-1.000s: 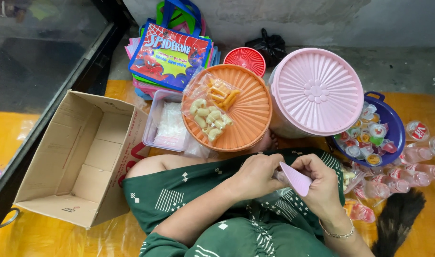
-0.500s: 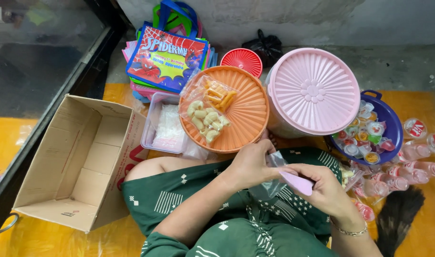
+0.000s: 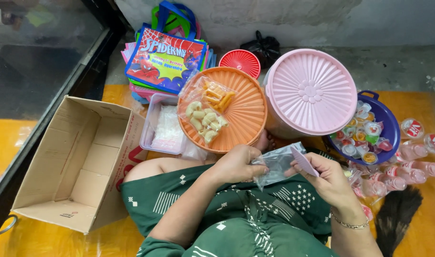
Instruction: The person is packing small snacks and jelly cups into individual plastic bags using a scoop and then organizing them into containers.
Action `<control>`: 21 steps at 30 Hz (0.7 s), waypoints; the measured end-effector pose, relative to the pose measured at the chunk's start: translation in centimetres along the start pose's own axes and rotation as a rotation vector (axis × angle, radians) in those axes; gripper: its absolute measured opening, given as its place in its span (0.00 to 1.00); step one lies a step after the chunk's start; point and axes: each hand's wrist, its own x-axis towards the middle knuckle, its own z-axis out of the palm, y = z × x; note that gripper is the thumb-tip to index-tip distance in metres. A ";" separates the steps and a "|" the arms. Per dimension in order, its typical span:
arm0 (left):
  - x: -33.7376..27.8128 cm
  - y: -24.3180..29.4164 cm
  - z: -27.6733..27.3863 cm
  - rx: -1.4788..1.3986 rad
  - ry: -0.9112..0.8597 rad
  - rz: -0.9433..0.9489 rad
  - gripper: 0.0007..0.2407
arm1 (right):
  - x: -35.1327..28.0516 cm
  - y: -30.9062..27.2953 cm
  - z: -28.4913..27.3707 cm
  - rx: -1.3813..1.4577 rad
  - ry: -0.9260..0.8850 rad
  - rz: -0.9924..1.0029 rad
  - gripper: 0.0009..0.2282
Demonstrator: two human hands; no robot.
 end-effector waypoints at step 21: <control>1.8 0.3 6.1 0.601 0.635 0.710 0.19 | -1.5 -2.3 3.0 -0.465 0.036 -0.139 0.22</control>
